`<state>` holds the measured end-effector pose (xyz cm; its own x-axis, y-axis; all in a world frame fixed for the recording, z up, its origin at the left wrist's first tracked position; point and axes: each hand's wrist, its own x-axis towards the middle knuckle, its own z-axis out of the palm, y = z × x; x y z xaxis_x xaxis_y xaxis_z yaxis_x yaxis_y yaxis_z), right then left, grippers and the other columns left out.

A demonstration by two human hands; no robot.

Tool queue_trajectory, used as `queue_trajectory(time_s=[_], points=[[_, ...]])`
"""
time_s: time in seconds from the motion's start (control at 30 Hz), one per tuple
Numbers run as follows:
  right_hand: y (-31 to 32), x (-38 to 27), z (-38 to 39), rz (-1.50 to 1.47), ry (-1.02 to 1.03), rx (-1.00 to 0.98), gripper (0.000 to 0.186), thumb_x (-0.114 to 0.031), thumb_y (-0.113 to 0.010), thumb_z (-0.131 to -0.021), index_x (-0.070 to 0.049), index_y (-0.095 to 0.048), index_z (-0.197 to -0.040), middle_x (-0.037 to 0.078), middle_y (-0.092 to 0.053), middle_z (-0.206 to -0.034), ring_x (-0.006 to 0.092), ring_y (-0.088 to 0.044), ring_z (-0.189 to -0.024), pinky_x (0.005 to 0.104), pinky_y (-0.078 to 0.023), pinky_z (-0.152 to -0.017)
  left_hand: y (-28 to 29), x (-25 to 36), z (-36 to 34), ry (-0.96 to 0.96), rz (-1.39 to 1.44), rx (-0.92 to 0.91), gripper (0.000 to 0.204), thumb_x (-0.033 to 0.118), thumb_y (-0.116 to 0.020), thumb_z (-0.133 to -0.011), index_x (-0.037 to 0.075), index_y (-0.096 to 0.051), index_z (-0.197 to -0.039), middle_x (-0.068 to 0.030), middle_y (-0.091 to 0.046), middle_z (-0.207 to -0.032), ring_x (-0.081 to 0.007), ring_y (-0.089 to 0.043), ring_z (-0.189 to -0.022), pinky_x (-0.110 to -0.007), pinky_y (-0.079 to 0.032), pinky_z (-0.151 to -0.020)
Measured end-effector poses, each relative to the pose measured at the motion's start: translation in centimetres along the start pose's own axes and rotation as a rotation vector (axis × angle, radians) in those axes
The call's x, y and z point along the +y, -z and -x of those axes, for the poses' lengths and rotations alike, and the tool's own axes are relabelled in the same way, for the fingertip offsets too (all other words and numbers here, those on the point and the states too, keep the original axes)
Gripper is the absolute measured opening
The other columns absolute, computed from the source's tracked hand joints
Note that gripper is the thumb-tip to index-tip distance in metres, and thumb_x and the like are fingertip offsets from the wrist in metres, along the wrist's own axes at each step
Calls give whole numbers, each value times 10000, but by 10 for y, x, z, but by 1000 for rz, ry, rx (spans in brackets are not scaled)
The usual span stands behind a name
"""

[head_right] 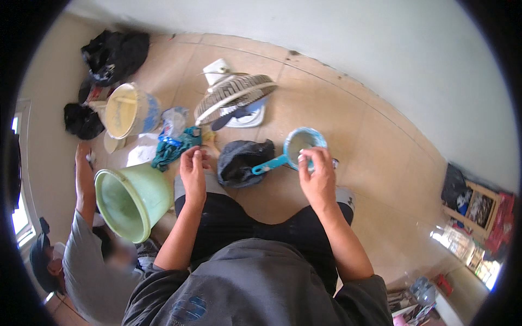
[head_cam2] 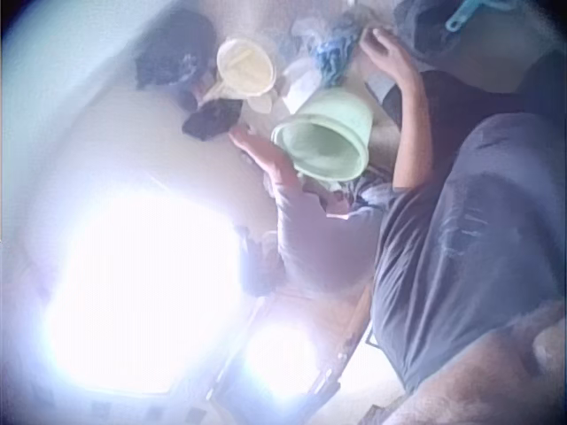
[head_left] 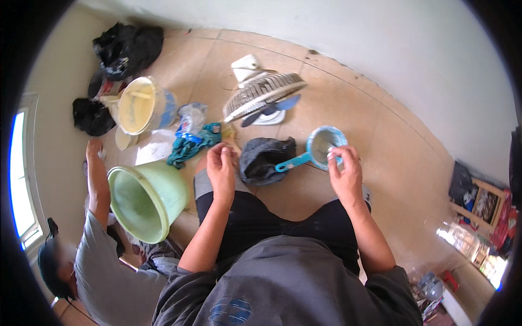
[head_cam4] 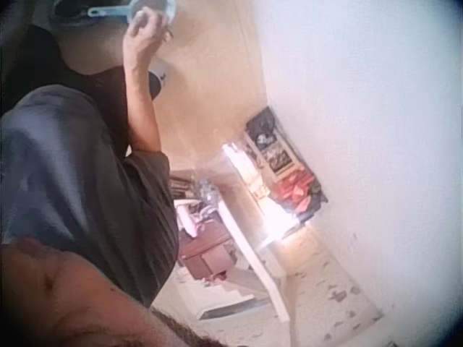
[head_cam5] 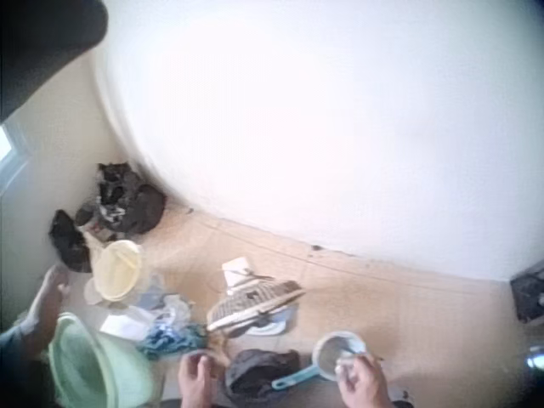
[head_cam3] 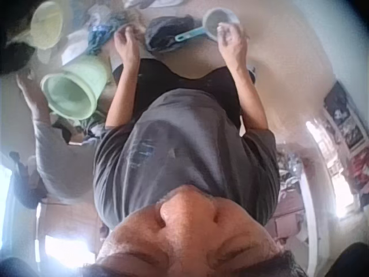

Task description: The person mixes paint in a scoop and a bucket using a stick, moving aside plastic bags and another bucket while working.

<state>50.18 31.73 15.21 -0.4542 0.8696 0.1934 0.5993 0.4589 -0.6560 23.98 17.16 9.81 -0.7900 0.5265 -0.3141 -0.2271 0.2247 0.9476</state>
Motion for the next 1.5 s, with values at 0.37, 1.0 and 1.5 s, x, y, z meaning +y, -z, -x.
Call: queue_trajectory(time_s=[0.37, 1.0, 1.5], points=[[19, 79, 19, 435, -554, -260, 509, -389, -680, -907, -45, -577, -1266, 203, -646, -1136, 370, -637, -1067, 485, -520, -867, -132, -60, 56, -706, -1062, -674, 494, 271, -697, -860, -22, -516, -1214, -209, -586, -1189, -357, -601, -1106, -467, -496, -926], [-27, 81, 32, 263, -180, -228, 178, -165, -692, -879, -8, -652, -954, 173, -645, -939, 367, -665, -835, 464, -547, -731, -122, -98, 45, 68, -784, -1017, 507, 468, -617, -948, -13, -590, -1108, -229, -708, -973, -434, -670, -970, -488, -518, -864], [30, 12, 19, 105, 4, -118, 209, -179, -694, -904, -10, -690, -1026, 142, -655, -981, 345, -678, -806, 423, -554, -715, -105, -26, 56, -291, -759, -989, 459, 445, -624, -939, 29, -635, -1132, -275, -684, -918, -455, -660, -911, -513, -511, -809]])
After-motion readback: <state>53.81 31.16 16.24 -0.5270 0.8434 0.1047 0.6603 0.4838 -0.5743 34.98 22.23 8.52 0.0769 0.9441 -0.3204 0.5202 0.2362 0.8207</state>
